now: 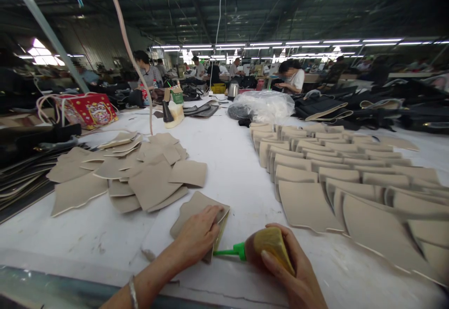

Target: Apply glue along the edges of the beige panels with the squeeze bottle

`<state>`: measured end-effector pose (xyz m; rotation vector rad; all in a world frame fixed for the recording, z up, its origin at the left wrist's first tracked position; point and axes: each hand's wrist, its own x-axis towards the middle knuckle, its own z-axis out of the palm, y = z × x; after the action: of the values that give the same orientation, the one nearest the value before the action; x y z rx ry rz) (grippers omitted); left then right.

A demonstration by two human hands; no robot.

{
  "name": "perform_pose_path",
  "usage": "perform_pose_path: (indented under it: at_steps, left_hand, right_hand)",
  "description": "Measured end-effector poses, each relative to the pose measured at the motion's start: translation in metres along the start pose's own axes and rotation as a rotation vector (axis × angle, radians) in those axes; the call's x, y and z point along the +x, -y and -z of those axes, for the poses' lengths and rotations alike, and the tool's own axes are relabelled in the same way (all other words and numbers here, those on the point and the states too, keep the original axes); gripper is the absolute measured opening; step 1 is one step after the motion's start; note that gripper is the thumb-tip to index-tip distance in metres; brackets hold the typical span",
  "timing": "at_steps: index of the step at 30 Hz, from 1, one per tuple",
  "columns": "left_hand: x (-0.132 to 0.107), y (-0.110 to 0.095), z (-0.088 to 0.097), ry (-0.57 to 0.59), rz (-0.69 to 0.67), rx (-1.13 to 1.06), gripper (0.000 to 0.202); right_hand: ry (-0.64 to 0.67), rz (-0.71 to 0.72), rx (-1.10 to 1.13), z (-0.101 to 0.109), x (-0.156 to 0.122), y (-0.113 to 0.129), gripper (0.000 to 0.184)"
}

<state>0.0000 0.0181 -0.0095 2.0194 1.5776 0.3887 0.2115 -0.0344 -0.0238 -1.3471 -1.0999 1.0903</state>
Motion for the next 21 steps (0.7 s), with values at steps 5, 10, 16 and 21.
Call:
perform_pose_path:
  at_steps: [5, 10, 16, 21]
  left_hand:
    - [0.000, 0.000, 0.005, 0.013, 0.013, -0.064, 0.042]
    - [-0.003, 0.028, 0.014, -0.216, 0.074, 0.005, 0.040]
    - [0.006, 0.072, 0.028, -0.270, 0.295, -0.067, 0.036]
    - [0.010, 0.077, 0.023, -0.089, 0.465, -0.841, 0.034]
  right_hand:
    - [0.040, -0.158, 0.303, 0.006, -0.001, 0.007, 0.042]
    - [-0.036, -0.443, 0.738, 0.031, 0.005, 0.015, 0.037]
    - [-0.107, -0.439, 1.061, 0.071, 0.015, 0.019, 0.024]
    - [-0.296, -0.325, 1.265, 0.100, 0.021, 0.045, 0.018]
